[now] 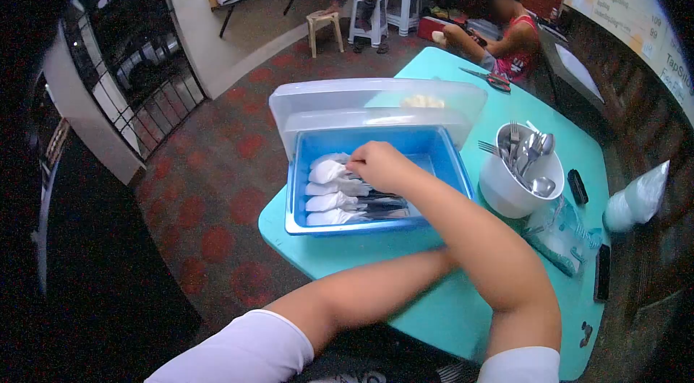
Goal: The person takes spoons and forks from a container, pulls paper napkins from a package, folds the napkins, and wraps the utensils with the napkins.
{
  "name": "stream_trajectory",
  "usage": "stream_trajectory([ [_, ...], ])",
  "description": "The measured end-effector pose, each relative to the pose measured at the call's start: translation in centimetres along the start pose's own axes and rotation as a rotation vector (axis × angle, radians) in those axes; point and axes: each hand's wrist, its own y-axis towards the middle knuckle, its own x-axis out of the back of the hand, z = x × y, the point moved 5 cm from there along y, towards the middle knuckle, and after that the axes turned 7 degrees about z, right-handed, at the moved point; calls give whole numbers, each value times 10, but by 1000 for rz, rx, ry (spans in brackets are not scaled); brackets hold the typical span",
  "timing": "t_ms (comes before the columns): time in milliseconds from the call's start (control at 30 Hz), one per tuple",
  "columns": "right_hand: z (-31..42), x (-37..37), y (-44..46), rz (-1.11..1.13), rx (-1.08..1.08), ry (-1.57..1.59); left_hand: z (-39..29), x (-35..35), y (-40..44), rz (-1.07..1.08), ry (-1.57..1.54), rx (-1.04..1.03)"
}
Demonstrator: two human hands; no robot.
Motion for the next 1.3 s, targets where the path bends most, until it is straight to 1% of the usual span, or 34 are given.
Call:
stream_trajectory([
  [67,-5,-7,13,43,-5,22,0,-2,2,23,56,39],
  [200,-19,-12,26,7,29,156,1,-3,-2,55,118,88],
  [300,-29,-18,28,-30,88,181,2,-2,-4,71,143,111],
  [400,-41,-19,30,53,2,416,2,-2,-3,76,161,123],
  [500,-44,-18,32,0,17,402,1,-2,-2,78,174,131],
  [600,-43,-23,32,-4,-16,387,2,-3,-2,85,185,141],
  [800,-42,-21,30,7,45,309,1,0,-1,84,210,154],
  [1000,-35,-22,28,-78,78,271,-1,0,1,92,227,162],
  [1100,6,9,-5,-278,158,169,-2,1,4,97,245,164],
  [1167,54,45,-63,-464,385,156,-3,4,5,95,253,163],
  [1200,76,65,-101,-599,497,122,-3,3,5,93,262,163],
  [1300,111,113,-229,-980,619,-299,-6,6,11,32,292,104],
])
